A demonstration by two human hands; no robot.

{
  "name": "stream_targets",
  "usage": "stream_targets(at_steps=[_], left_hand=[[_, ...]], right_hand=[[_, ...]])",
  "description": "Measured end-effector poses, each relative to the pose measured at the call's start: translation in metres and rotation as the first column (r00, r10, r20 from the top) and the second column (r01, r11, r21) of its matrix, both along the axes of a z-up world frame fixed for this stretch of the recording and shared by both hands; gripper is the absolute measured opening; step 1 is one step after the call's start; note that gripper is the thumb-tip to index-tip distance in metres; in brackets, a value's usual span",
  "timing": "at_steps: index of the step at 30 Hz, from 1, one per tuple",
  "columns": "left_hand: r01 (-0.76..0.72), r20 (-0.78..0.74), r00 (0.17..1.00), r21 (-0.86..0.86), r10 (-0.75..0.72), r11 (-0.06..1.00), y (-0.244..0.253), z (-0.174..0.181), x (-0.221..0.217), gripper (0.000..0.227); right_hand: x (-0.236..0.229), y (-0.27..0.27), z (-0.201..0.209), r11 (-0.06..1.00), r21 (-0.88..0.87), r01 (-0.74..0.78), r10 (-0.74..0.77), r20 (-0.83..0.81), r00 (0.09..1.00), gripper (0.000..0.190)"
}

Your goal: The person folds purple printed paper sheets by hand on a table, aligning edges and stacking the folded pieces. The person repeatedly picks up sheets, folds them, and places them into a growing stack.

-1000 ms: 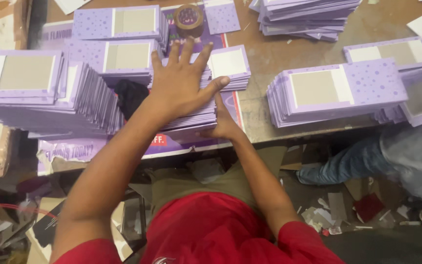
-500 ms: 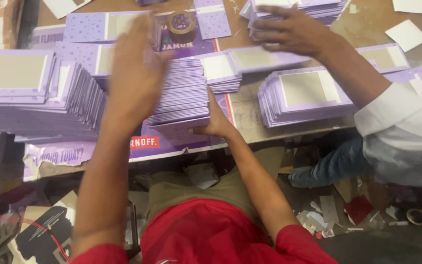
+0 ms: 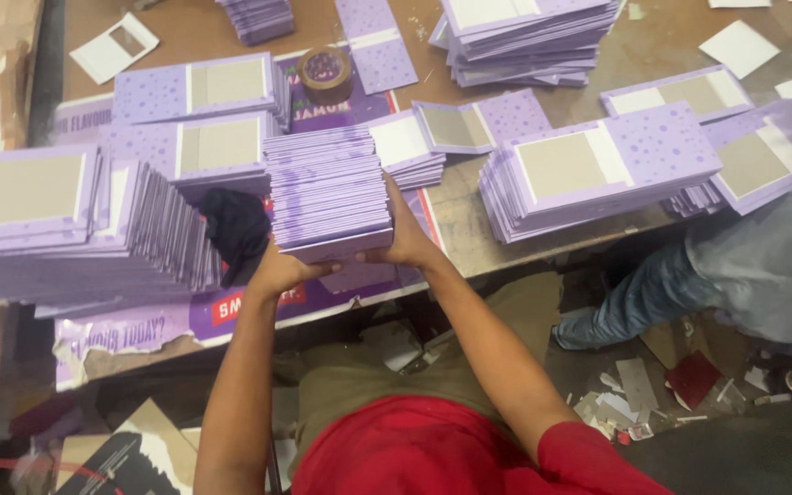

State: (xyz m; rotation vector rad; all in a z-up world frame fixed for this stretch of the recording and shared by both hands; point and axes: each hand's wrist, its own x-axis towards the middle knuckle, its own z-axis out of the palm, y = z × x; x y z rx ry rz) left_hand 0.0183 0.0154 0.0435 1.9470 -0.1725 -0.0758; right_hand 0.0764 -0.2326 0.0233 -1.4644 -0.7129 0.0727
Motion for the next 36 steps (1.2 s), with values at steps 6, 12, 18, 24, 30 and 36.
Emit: stream_targets(at_steps=[6,12,18,24,30,36], left_hand=[[0.023,0.266,0.962,0.135,-0.058,0.991,-0.018,0.029,-0.010,0.118],[-0.036,0.343,0.933,0.394,-0.111,0.918,-0.064,0.095,-0.047,0.143],[-0.081,0.202,0.978,0.625,-0.060,0.776,-0.094,0.138,-0.028,0.131],[-0.032,0.200,0.965,0.735,-0.171,0.677,-0.092,0.141,-0.001,0.123],[0.010,0.164,0.947,0.843,-0.275,0.537,-0.090,0.092,0.024,0.118],[0.063,0.144,0.937,0.828,-0.319,0.558,-0.080,0.056,0.026,0.124]], right_hand=[[0.008,-0.005,-0.043,0.994,0.108,0.008,0.006,-0.124,0.992,0.137],[-0.049,-0.007,-0.080,0.726,0.687,0.022,0.352,-0.398,0.847,0.113],[-0.080,0.031,-0.092,0.399,0.889,0.225,0.484,-0.413,0.771,0.089],[-0.072,0.046,-0.110,0.489,0.818,0.304,0.513,-0.551,0.658,0.077],[-0.138,0.009,-0.071,0.812,0.011,0.584,-0.390,-0.735,0.555,0.046],[-0.140,-0.018,0.020,0.643,-0.189,0.742,-0.683,0.297,0.667,0.042]])
